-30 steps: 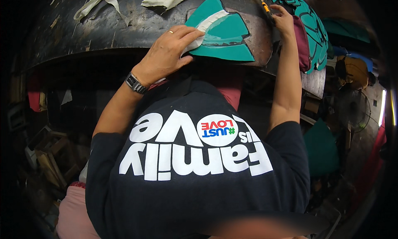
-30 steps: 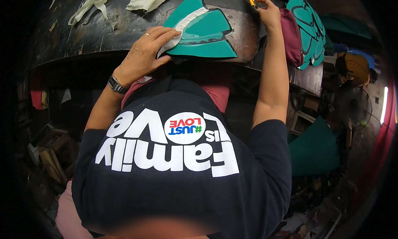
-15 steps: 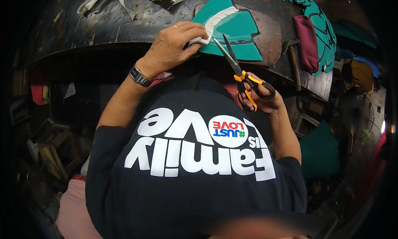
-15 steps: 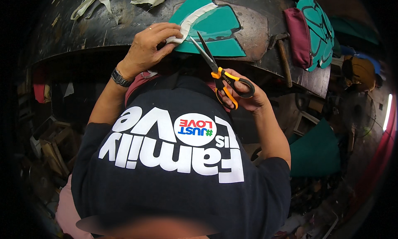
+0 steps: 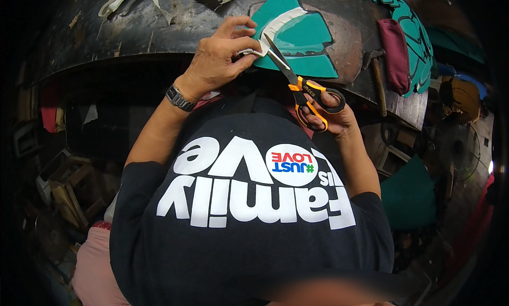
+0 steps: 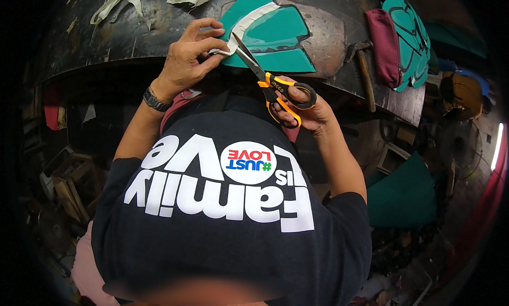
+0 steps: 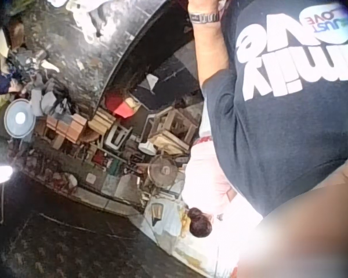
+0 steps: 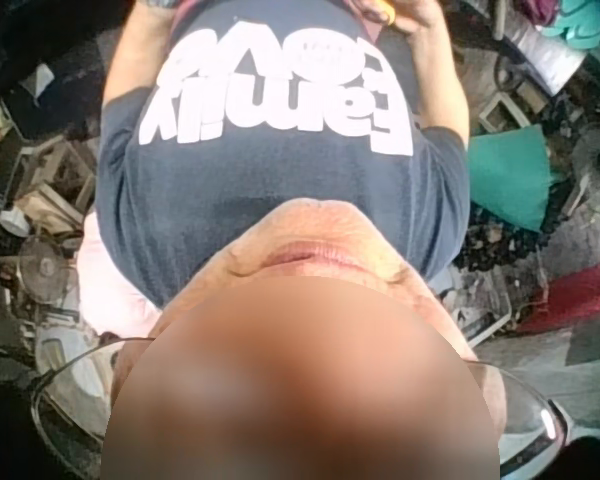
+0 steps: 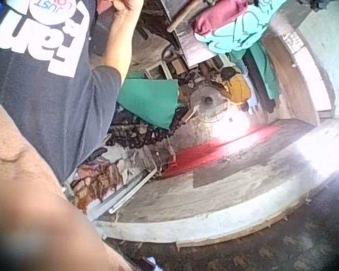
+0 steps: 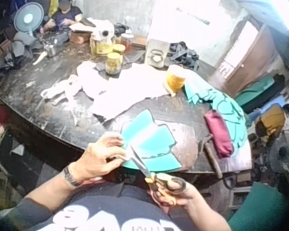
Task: The person repeatedly places white fabric strips onto green fabric pieces, trims the edges with scissors, and presses the seams with a hammer. The process is repeated multiple times on the same work surface.
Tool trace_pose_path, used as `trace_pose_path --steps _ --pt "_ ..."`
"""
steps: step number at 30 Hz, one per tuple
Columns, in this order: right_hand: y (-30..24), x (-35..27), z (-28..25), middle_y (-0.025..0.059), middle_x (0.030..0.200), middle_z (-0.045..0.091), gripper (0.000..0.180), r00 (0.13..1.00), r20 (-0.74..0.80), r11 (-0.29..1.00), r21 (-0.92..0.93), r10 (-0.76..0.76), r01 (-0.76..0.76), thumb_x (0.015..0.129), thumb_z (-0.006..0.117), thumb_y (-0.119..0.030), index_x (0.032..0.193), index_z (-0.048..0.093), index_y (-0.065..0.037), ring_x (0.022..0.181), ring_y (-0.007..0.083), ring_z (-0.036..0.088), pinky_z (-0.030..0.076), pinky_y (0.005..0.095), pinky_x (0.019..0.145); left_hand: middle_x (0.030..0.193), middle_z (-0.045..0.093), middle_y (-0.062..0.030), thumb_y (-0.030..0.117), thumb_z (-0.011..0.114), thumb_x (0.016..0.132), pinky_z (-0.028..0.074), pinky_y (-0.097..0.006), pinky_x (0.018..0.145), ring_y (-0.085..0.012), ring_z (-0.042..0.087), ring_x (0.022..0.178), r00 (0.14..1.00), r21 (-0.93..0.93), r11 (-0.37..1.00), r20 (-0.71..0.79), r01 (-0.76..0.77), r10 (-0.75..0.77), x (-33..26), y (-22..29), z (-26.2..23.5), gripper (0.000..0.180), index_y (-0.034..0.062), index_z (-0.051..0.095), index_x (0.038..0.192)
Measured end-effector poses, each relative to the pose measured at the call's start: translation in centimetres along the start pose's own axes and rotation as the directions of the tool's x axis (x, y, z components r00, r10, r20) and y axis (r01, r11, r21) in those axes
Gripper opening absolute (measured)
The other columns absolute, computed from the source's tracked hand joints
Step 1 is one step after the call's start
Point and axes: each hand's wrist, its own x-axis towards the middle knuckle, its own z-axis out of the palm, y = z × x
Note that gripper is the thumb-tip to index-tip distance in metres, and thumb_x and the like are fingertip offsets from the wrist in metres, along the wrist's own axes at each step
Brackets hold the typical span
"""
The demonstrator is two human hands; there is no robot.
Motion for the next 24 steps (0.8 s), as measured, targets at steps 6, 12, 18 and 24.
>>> trace_pose_path --steps 6,12,18,24 --pt "0.0 0.0 1.1 0.018 0.083 0.063 0.057 0.999 -0.036 0.999 -0.046 -0.021 0.019 0.09 0.078 -0.023 0.134 0.051 0.0 0.048 0.0114 0.054 0.043 0.02 0.041 0.137 0.054 -0.0084 0.005 0.079 0.081 0.061 -0.032 0.084 -0.0246 0.067 0.119 1.0 0.005 1.0 -0.009 -0.004 0.004 -0.2 -0.4 0.3 0.019 0.0096 0.076 0.099" --pt "0.0 0.0 1.9 0.0146 0.083 0.063 0.047 0.99 -0.116 0.982 -0.18 -0.079 0.058 0.088 0.078 -0.014 0.128 0.055 -0.003 0.048 0.0098 0.054 0.043 0.0192 0.042 0.133 0.056 -0.0098 0.003 0.076 0.084 0.058 -0.031 0.086 -0.0213 0.07 0.101 0.991 0.037 0.995 -0.094 -0.087 0.091 -0.6 -0.7 0.5 0.019 0.0078 0.076 0.102" --pt "-2.8 -1.6 2.9 0.0047 0.083 0.063 0.044 0.879 -0.119 0.758 -0.567 -0.463 0.322 0.085 0.078 -0.004 0.126 0.06 -0.005 0.056 0.0088 0.059 0.045 0.0198 0.049 0.106 0.072 -0.0097 -0.002 0.07 0.089 0.055 -0.028 0.086 -0.0178 0.07 0.096 0.999 -0.241 0.971 -0.046 0.001 -0.013 -1.2 0.5 -0.1 0.022 0.0031 0.075 0.11" --pt "-11.3 0.9 -0.2 0.001 0.079 0.063 0.033 0.544 0.054 -0.042 -0.999 -0.838 0.034 0.084 0.071 -0.005 0.117 0.069 -0.006 0.074 0.0081 0.06 0.05 0.0245 0.068 0.1 0.074 -0.0081 -0.006 0.07 0.086 0.057 -0.028 0.079 -0.0181 0.07 0.089 0.995 -0.405 0.912 -0.091 -0.065 0.03 -0.2 2.0 1.2 0.026 0.0042 0.075 0.109"
